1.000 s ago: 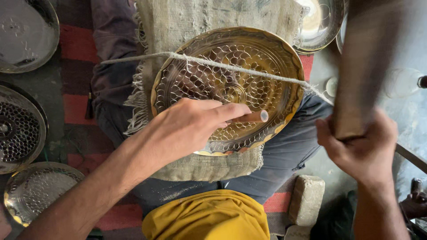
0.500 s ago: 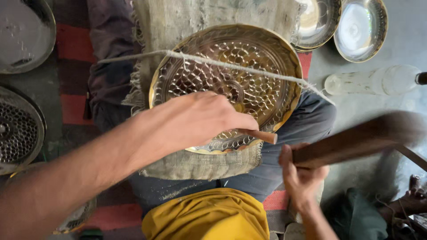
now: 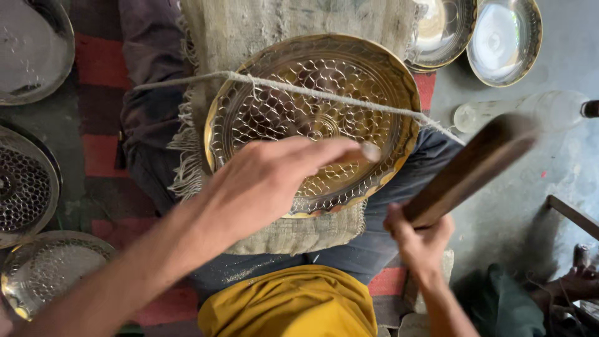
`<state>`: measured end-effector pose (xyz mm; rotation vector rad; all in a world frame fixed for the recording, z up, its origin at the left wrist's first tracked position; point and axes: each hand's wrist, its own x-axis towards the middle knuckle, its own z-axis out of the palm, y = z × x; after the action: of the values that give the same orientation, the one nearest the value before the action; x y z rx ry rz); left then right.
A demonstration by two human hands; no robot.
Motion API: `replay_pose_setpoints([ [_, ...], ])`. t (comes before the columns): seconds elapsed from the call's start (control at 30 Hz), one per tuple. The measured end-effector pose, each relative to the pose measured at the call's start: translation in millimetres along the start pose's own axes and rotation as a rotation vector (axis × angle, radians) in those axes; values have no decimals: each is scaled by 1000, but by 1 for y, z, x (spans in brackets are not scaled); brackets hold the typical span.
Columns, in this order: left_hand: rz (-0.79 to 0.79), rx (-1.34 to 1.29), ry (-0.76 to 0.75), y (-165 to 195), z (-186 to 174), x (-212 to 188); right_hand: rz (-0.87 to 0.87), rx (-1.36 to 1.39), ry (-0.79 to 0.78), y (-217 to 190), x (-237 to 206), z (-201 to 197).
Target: The person uses a hammer and a small metal punch to create a patterned texture on a brass plate. They repeatedly strike the punch with the hammer while holding the plate steady on a cushioned surface.
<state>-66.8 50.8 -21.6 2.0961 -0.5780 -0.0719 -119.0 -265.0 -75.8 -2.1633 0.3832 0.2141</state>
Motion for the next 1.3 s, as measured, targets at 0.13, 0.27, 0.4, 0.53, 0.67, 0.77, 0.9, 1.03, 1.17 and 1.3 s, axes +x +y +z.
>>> replay_pose_setpoints([
  [0.13,-17,-62,279,-5,12,-27,-249,131,-95,-41,29,-22],
  [0.27,-29,-74,261,-11,20,-32,-466,-44,-261,-85,63,-45],
  [0.4,-44,-86,243,-12,18,-31,-679,-303,-263,-127,74,-59],
  [0.53,-31,-91,271,-8,13,-34,-720,-594,-312,-161,72,-60],
  [0.67,-108,-54,245,-3,10,-33,-738,-677,-275,-170,68,-54],
  [0.77,-45,-72,305,0,6,-32,-735,-777,-285,-165,67,-50],
  [0.9,110,27,454,-1,-1,-36,-717,-698,-162,-146,64,-40],
  [1.03,257,50,669,-9,-2,-36,-627,-210,-49,-112,53,-14],
  [1.17,354,89,658,-18,-8,-27,-287,10,2,-95,45,0],
  [1.3,360,142,618,-26,-18,-17,-209,25,-149,-110,47,-7],
])
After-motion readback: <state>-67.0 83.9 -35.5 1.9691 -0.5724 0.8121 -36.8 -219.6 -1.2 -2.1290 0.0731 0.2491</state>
